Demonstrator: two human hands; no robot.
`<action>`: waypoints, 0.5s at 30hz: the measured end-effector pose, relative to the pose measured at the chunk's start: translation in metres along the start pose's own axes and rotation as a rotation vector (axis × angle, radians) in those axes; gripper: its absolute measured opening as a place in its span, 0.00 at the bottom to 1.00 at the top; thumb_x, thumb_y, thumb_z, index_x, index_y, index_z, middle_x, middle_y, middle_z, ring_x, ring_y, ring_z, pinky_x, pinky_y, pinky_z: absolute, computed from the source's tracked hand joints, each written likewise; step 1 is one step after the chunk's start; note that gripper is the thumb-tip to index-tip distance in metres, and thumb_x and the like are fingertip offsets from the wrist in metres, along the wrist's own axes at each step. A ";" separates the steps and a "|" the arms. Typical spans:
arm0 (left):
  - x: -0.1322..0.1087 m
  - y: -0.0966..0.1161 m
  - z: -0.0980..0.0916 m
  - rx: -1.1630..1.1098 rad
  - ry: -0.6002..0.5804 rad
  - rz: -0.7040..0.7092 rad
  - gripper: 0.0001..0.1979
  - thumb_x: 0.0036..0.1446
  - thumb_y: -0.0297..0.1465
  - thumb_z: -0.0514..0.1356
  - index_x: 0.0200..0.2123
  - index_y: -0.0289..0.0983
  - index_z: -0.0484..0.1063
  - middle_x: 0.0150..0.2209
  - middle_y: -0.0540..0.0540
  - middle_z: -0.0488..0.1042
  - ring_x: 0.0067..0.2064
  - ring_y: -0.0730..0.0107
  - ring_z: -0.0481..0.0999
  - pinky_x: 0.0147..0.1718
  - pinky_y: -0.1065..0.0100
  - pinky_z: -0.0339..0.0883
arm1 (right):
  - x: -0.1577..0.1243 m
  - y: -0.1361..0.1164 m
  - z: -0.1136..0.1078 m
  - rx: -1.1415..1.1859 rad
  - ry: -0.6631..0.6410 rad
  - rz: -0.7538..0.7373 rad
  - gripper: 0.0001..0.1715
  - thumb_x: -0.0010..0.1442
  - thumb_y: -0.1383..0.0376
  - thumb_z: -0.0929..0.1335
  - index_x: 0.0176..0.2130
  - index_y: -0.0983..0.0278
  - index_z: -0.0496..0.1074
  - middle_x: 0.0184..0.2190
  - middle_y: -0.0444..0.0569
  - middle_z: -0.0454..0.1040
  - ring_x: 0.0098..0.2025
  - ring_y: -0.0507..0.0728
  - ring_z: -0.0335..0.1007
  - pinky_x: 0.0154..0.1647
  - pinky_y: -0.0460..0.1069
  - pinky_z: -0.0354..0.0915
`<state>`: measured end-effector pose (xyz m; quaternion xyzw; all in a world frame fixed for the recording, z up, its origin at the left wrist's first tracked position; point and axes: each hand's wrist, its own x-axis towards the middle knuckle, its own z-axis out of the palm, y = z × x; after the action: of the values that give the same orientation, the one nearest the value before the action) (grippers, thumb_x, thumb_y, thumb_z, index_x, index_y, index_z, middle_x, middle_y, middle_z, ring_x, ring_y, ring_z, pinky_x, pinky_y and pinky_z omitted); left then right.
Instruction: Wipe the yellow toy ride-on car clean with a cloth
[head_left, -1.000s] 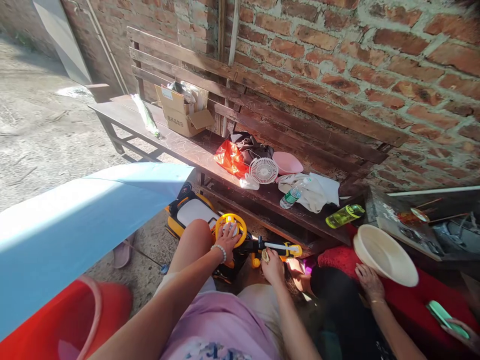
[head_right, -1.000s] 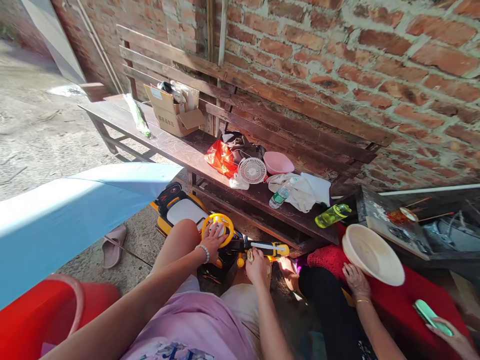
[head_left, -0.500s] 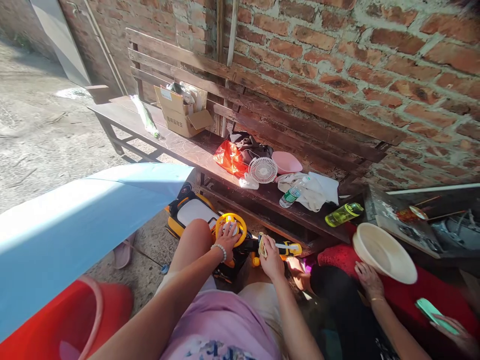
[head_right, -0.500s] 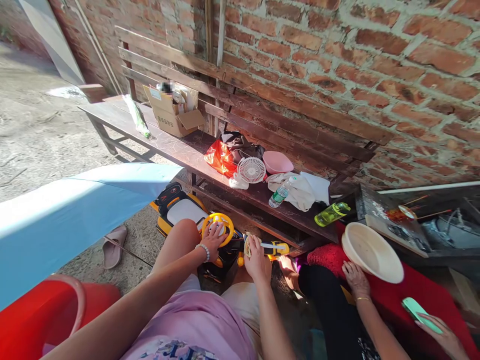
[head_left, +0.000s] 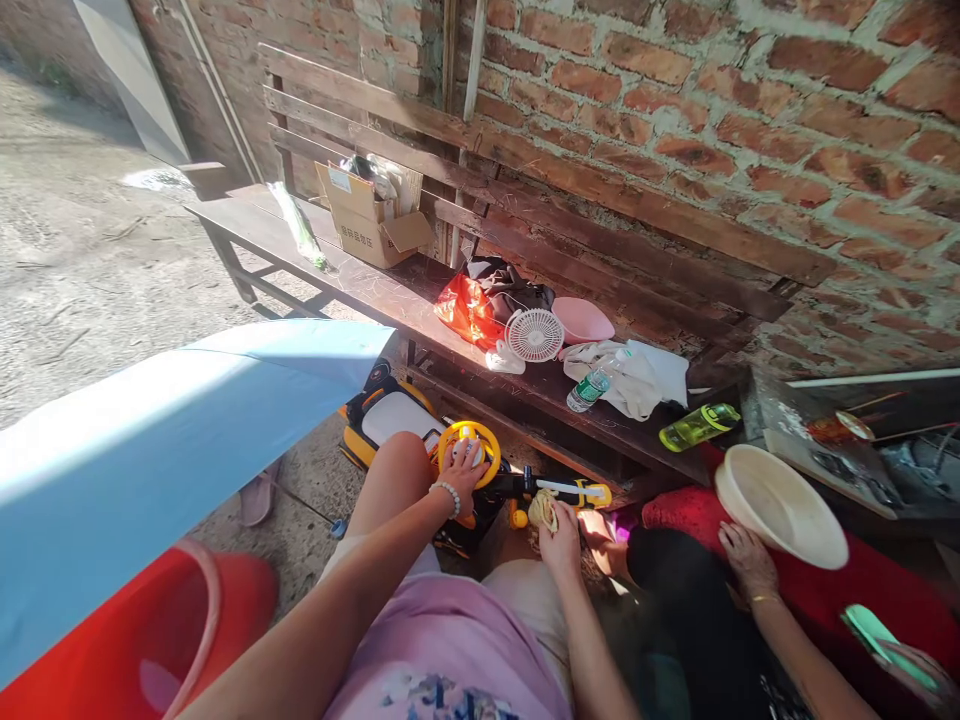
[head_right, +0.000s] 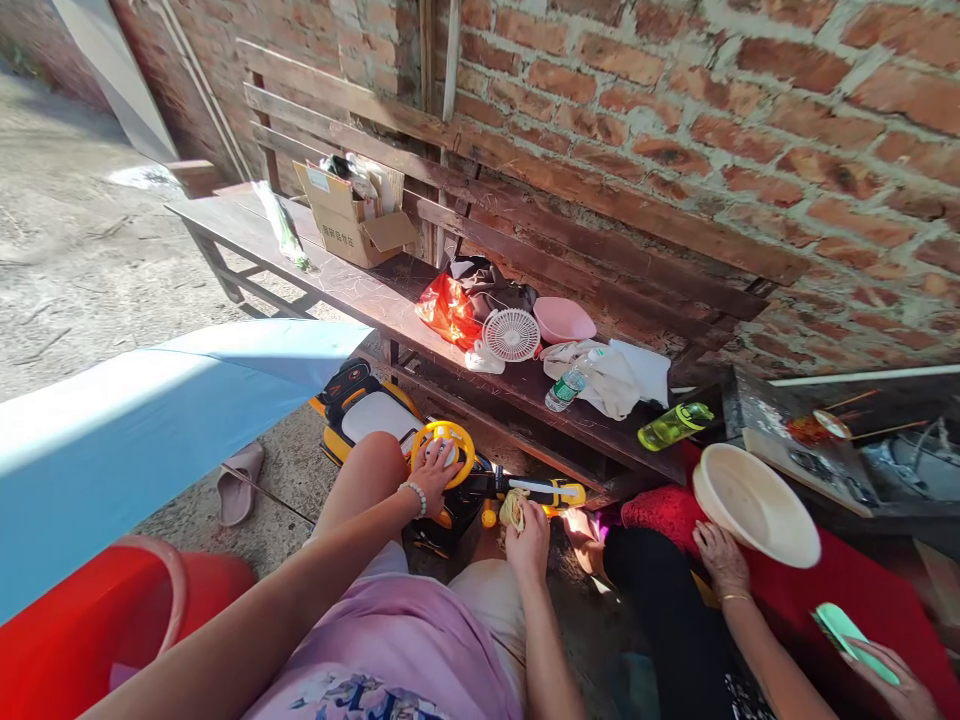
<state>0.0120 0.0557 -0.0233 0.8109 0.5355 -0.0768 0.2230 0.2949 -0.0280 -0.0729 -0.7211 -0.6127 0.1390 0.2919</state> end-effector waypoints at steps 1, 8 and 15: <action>0.000 0.000 0.000 -0.001 0.002 0.001 0.55 0.48 0.32 0.74 0.79 0.44 0.60 0.85 0.35 0.31 0.84 0.29 0.31 0.78 0.28 0.28 | 0.009 0.007 -0.005 0.045 0.071 0.117 0.27 0.61 0.55 0.67 0.54 0.64 0.80 0.51 0.62 0.82 0.55 0.70 0.77 0.61 0.64 0.72; 0.004 0.000 0.005 -0.008 0.005 -0.002 0.59 0.43 0.38 0.78 0.78 0.44 0.61 0.85 0.34 0.31 0.84 0.28 0.30 0.77 0.28 0.24 | 0.062 0.044 -0.045 -0.084 0.240 0.495 0.22 0.59 0.52 0.67 0.44 0.64 0.79 0.42 0.63 0.82 0.52 0.72 0.78 0.52 0.60 0.72; 0.005 -0.001 0.009 0.000 0.036 -0.014 0.59 0.41 0.40 0.79 0.77 0.45 0.62 0.86 0.35 0.32 0.84 0.28 0.31 0.77 0.29 0.23 | 0.033 -0.024 0.006 -0.400 -0.153 0.204 0.16 0.61 0.67 0.69 0.49 0.64 0.77 0.53 0.63 0.79 0.55 0.67 0.77 0.55 0.56 0.69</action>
<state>0.0140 0.0562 -0.0335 0.8083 0.5453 -0.0636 0.2129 0.2797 0.0075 -0.0579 -0.8102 -0.5723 0.0977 0.0803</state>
